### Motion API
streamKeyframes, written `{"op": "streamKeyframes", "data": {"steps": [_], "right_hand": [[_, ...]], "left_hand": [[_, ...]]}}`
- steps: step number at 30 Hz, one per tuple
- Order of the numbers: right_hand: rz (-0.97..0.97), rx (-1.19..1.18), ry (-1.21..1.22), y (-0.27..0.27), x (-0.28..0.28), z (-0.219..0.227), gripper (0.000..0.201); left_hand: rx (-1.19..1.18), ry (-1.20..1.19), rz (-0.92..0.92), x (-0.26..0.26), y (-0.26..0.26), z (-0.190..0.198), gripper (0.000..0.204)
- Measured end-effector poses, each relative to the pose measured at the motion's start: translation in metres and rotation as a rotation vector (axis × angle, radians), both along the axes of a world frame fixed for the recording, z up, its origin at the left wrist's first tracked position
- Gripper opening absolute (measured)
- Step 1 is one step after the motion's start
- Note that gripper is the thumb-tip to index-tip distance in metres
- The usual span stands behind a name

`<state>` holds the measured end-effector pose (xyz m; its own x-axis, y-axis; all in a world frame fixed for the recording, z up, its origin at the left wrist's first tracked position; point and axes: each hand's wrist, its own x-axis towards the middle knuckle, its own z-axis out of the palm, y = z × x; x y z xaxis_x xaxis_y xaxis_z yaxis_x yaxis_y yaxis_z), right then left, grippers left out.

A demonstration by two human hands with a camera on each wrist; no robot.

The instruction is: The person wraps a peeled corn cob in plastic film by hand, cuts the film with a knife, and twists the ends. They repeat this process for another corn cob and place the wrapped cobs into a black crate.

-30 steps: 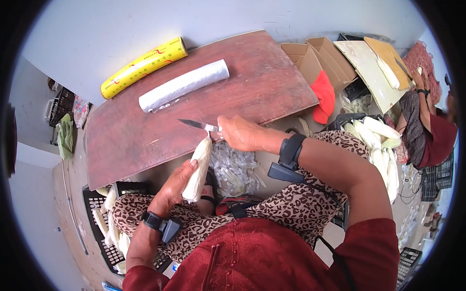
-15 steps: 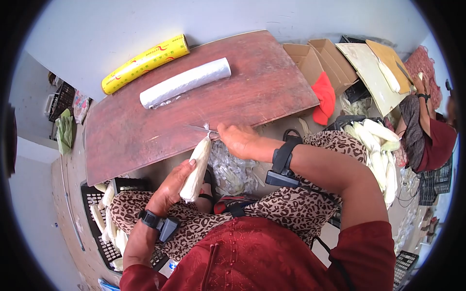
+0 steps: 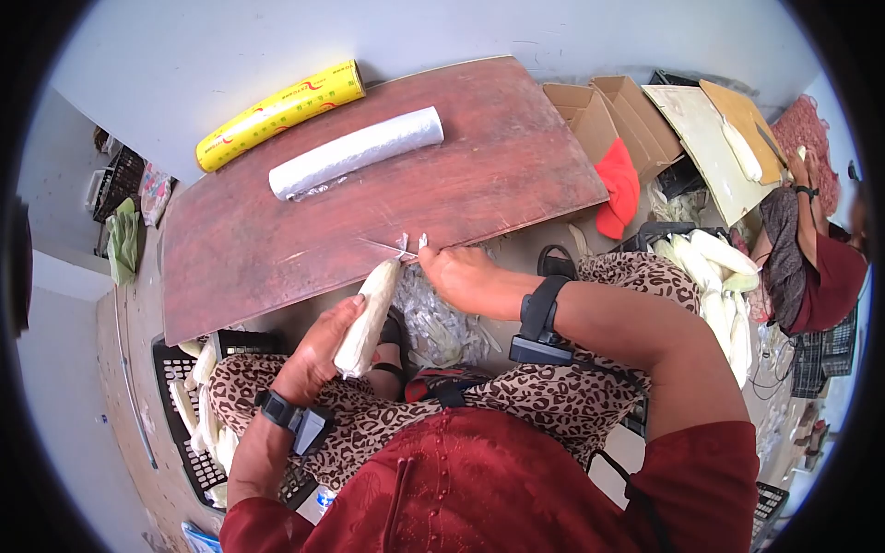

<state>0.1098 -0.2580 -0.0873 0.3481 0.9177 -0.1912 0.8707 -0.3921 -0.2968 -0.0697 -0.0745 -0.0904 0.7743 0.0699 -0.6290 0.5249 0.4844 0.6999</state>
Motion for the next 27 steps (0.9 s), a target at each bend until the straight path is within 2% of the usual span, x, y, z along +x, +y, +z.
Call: {"op": "streamKeyframes", "data": {"steps": [8,11,14,17,18,22,24,27], "right_hand": [[-0.018,-0.028,0.032,-0.029,0.0,0.01,0.017],[-0.008,-0.07,0.004,-0.037,0.004,0.012,0.019],[-0.093,-0.04,0.023,-0.041,0.013,0.024,0.017],[-0.197,0.353,-0.041,-0.039,0.039,0.008,0.015],[-0.23,0.39,-0.021,-0.036,0.049,0.007,0.013],[-0.339,0.243,-0.166,-0.035,0.078,-0.002,0.016],[-0.361,0.135,-0.216,-0.034,0.089,-0.01,0.02],[-0.325,0.138,-0.361,-0.037,0.092,-0.017,0.022]], "left_hand": [[0.042,0.033,0.158,-0.013,0.018,0.009,0.05],[0.017,-0.008,0.117,-0.021,0.019,0.008,0.049],[0.069,-0.083,0.11,-0.019,0.007,0.012,0.053],[0.071,-0.176,0.056,-0.015,0.003,0.014,0.056],[0.068,-0.208,0.022,-0.013,0.003,0.015,0.058],[0.07,-0.252,-0.069,-0.008,0.001,0.021,0.06],[0.06,-0.254,-0.075,-0.007,0.0,0.021,0.053],[0.099,-0.255,-0.07,-0.008,-0.001,0.02,0.047]]}}
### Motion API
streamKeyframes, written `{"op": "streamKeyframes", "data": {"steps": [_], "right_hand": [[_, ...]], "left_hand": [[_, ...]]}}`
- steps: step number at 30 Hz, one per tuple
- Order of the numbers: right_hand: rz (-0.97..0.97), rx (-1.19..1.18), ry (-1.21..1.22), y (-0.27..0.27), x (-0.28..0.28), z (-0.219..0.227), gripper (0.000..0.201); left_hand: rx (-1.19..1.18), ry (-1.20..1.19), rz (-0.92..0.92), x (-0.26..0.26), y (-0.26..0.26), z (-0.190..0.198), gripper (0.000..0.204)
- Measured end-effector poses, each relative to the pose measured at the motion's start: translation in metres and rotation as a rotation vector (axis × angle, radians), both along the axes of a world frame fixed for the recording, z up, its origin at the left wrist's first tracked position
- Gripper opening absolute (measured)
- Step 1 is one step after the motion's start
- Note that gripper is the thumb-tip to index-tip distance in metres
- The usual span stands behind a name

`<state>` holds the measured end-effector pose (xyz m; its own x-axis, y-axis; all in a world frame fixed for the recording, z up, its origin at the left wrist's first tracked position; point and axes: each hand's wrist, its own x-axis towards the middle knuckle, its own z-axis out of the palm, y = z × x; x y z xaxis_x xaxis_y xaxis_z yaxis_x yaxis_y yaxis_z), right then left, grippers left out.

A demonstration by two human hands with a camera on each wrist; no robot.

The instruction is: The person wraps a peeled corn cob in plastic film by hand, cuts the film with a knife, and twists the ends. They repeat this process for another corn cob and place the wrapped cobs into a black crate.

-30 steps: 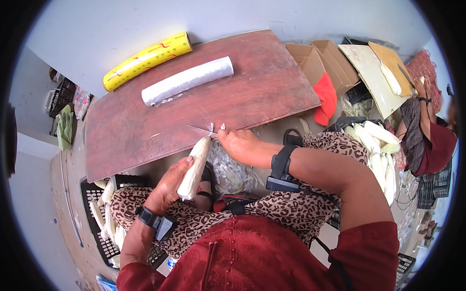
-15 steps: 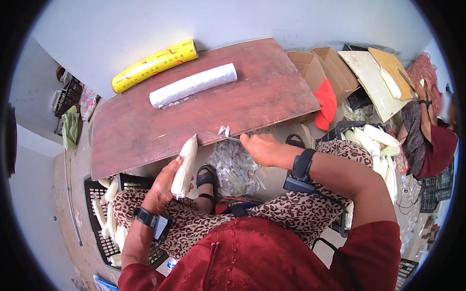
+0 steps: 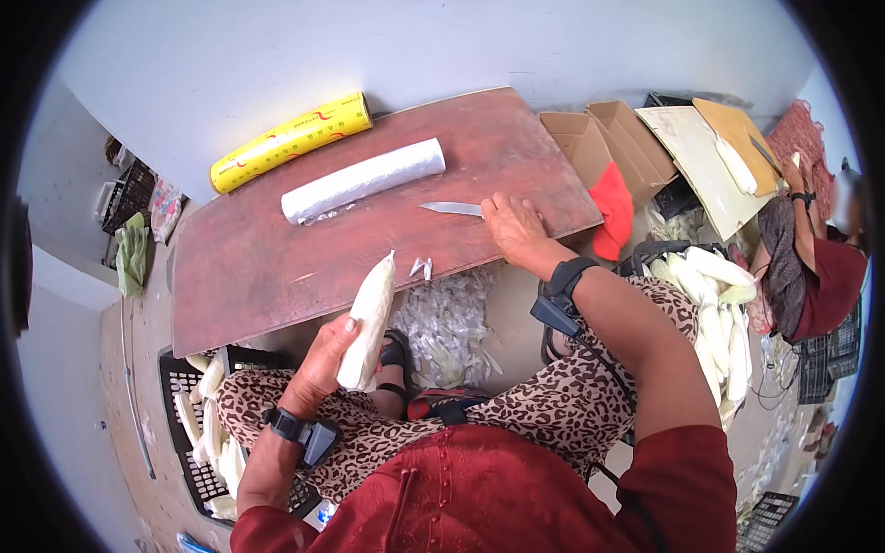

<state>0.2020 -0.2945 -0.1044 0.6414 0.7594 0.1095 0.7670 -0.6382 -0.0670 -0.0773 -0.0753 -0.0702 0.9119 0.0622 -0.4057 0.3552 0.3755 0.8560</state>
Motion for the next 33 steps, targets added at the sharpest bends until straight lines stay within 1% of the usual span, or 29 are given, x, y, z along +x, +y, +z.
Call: {"op": "streamKeyframes", "data": {"steps": [2,3,5,6,8,9,11,12,14,15,17,20,23,26,27,28,29,30,31,32,33], "right_hand": [[-0.007,-0.035,-0.053,0.001,0.001,0.001,0.022],[-0.011,-0.053,-0.081,0.002,0.0,0.003,0.022],[0.019,0.13,-0.096,0.005,-0.003,0.007,0.016],[0.036,0.22,-0.104,0.008,-0.006,0.011,0.018],[-0.058,0.136,0.403,0.027,-0.013,0.037,0.035],[-0.107,0.092,0.656,0.035,-0.018,0.048,0.045],[-0.164,0.198,1.018,0.041,-0.035,0.049,0.059],[-0.192,0.254,1.198,0.042,-0.043,0.05,0.067],[-0.196,0.203,1.304,0.044,-0.052,0.056,0.064],[-0.195,0.174,1.357,0.044,-0.054,0.058,0.063],[-0.148,0.146,1.391,0.045,-0.054,0.052,0.056],[-0.129,0.163,1.397,0.047,-0.055,0.045,0.044],[-0.128,0.201,1.33,0.048,-0.059,0.051,0.033],[-0.088,0.235,1.272,0.046,-0.059,0.049,0.024],[-0.056,0.241,1.26,0.045,-0.057,0.047,0.021],[-0.027,0.239,1.242,0.044,-0.054,0.049,0.019],[0.017,0.235,1.233,0.043,-0.054,0.051,0.016],[0.013,0.259,1.234,0.042,-0.051,0.048,0.013],[0.001,0.27,1.193,0.043,-0.055,0.056,0.011],[-0.011,0.251,1.16,0.045,-0.059,0.07,0.011],[0.066,0.25,1.109,0.045,-0.053,0.065,0.011]], "left_hand": [[0.068,-0.02,0.003,0.001,-0.004,0.003,0.045],[0.167,-0.046,0.002,0.002,-0.005,0.0,0.046],[0.365,-0.1,0.0,0.005,-0.006,-0.008,0.049],[0.485,-0.146,0.006,0.007,-0.008,-0.008,0.048],[0.722,-0.237,0.019,0.01,-0.014,-0.002,0.048],[0.777,-0.229,0.017,0.011,-0.018,0.003,0.047],[0.887,-0.215,0.011,0.013,-0.023,0.014,0.044],[0.909,-0.232,0.002,0.013,-0.023,0.012,0.046],[0.956,-0.266,-0.013,0.014,-0.022,0.004,0.05],[1.048,-0.263,-0.031,0.013,-0.022,0.001,0.052],[1.233,-0.251,-0.064,0.01,-0.02,-0.003,0.057],[1.302,-0.247,-0.07,0.008,-0.021,0.0,0.061],[1.277,-0.248,-0.074,0.009,-0.021,-0.002,0.058],[0.983,-0.159,-0.088,0.013,-0.021,0.003,0.057],[0.914,-0.22,-0.066,0.014,-0.021,-0.002,0.055],[0.895,-0.167,-0.093,0.016,-0.019,-0.005,0.056],[0.763,-0.138,-0.12,0.016,-0.017,-0.001,0.059],[0.697,-0.147,-0.135,0.017,-0.016,-0.006,0.064],[0.621,-0.143,-0.183,0.017,-0.013,-0.007,0.06],[0.608,-0.122,-0.19,0.019,-0.014,-0.007,0.064],[0.593,-0.115,-0.203,0.019,-0.012,0.002,0.067]]}}
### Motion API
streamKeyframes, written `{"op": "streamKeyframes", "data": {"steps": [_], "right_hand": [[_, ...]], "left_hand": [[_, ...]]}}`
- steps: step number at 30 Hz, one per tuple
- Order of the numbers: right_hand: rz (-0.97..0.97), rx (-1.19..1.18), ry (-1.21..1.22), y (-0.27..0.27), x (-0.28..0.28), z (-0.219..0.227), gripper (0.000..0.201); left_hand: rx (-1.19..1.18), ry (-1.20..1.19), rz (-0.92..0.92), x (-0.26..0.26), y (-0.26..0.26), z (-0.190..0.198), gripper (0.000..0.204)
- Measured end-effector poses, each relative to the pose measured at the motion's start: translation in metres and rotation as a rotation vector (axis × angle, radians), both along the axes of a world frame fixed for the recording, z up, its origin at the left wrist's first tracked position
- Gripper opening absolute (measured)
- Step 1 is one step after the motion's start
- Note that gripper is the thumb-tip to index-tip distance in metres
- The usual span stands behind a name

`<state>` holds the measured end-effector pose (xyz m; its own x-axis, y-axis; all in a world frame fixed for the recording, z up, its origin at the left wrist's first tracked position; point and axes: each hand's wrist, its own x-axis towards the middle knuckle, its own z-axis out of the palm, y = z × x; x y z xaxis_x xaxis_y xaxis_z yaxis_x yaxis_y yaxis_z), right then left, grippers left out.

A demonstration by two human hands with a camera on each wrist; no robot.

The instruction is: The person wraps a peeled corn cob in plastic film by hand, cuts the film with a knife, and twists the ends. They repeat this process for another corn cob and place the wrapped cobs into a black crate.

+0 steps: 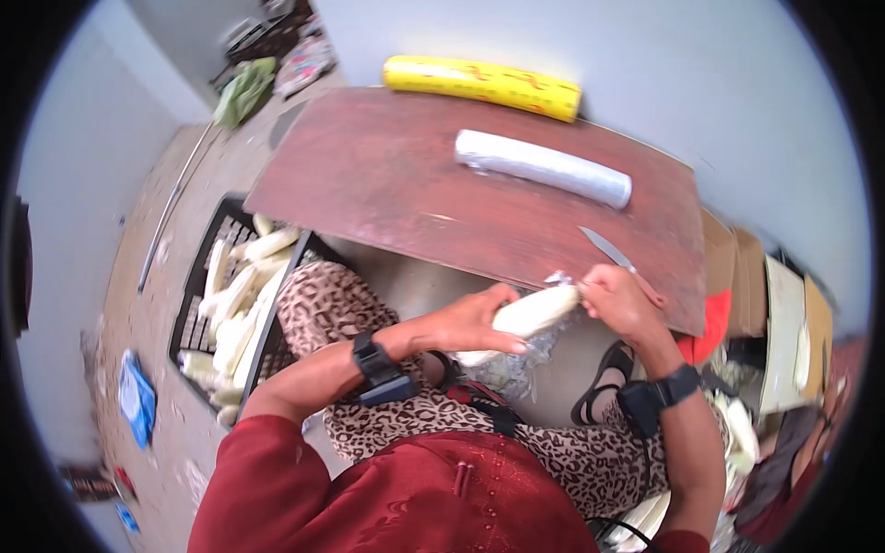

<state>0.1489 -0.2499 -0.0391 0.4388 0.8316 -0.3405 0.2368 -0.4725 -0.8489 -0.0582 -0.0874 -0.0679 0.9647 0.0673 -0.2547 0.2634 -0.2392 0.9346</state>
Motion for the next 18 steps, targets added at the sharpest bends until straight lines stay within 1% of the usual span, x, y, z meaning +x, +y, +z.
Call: {"op": "streamKeyframes", "data": {"steps": [1,3,6,9,12,15,18], "right_hand": [[0.0,0.014,-0.016,0.003,-0.002,0.005,0.011],[-0.026,0.042,-0.048,0.005,-0.005,0.02,0.011],[0.045,0.228,-0.191,0.008,-0.002,0.022,0.009],[0.109,0.327,-0.434,0.013,-0.007,0.034,0.009],[0.116,0.294,-0.71,0.021,-0.036,0.065,0.012],[0.185,0.25,-0.895,0.024,-0.049,0.072,0.025],[0.268,0.36,-0.871,0.024,-0.041,0.05,0.044]], "left_hand": [[-0.034,-0.032,0.002,0.001,0.001,-0.003,0.07],[-0.078,-0.039,0.019,0.003,0.0,-0.006,0.066],[-0.23,-0.09,0.072,0.005,-0.001,-0.003,0.06],[-0.372,-0.155,0.13,0.003,0.0,0.004,0.054],[-0.556,-0.134,0.171,0.006,-0.001,0.004,0.047],[-0.815,-0.027,0.112,0.004,0.005,0.008,0.043],[-0.844,-0.05,0.124,0.005,0.006,0.01,0.042]]}}
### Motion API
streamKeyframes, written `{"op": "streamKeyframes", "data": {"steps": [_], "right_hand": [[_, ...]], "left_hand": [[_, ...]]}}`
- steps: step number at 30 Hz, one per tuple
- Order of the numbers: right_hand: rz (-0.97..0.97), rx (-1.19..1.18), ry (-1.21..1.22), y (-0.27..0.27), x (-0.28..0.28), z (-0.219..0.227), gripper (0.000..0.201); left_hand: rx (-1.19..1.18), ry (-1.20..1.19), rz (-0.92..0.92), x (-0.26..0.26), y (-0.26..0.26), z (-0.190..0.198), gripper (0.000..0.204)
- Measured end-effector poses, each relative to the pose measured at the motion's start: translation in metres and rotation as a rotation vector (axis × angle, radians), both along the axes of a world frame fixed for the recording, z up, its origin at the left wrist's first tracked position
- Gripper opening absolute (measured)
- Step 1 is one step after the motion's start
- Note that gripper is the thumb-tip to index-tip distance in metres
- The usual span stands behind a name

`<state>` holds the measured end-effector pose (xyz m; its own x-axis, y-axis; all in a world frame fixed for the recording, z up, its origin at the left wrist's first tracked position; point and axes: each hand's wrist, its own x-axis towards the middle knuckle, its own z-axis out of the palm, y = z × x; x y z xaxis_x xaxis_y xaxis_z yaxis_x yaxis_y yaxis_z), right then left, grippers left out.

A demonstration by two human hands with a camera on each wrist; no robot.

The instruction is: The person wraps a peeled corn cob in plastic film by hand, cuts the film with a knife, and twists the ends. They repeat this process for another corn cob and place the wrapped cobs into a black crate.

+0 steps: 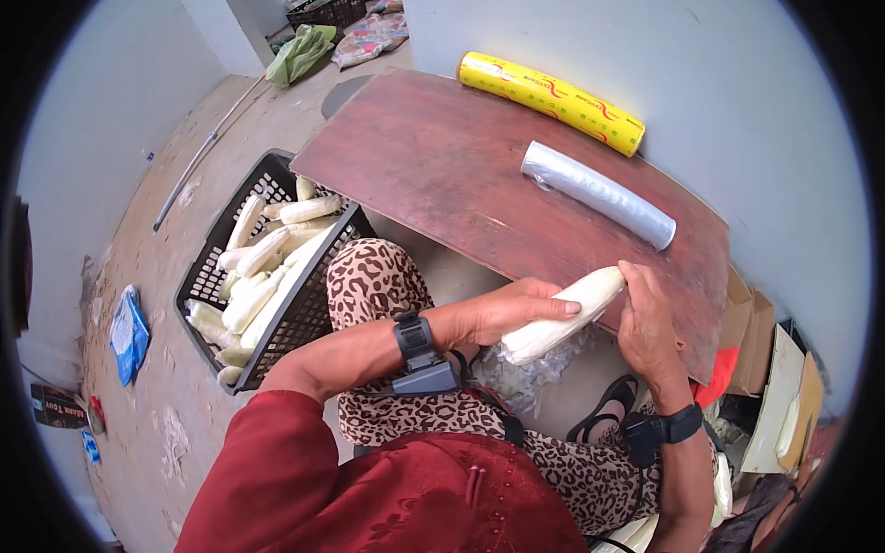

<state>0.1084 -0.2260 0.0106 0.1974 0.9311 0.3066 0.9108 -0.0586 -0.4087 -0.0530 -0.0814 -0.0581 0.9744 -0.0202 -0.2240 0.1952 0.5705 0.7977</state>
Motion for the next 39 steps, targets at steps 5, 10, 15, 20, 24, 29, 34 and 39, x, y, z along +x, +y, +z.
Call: {"op": "streamKeyframes", "data": {"steps": [5,10,15,20,24,29,34,39], "right_hand": [[-0.122,-0.048,0.25,0.003,0.0,0.002,0.064],[-0.083,0.248,0.828,0.02,-0.009,0.021,0.068],[-0.138,0.163,0.718,0.014,0.028,0.012,0.047],[-0.101,0.088,0.403,0.005,0.044,0.002,0.022],[-0.089,0.1,0.413,-0.005,0.054,-0.005,0.018],[-0.186,0.02,0.464,-0.02,0.076,-0.03,0.016],[-0.243,-0.044,0.389,-0.031,0.085,-0.043,0.016],[-0.333,-0.088,0.429,-0.023,0.065,-0.033,0.016]], "left_hand": [[0.083,-0.061,0.082,0.006,0.0,0.016,0.04],[0.113,-0.148,0.203,-0.003,0.012,0.065,0.04],[0.42,-0.136,0.384,-0.067,0.055,0.126,0.05],[0.984,0.156,0.71,-0.184,0.11,0.132,0.055],[1.317,0.614,0.848,-0.295,0.154,0.086,0.051],[1.337,1.035,1.043,-0.444,0.202,-0.016,0.046],[1.478,1.378,0.912,-0.488,0.2,-0.049,0.046],[1.513,1.487,0.816,-0.507,0.218,-0.079,0.048]]}}
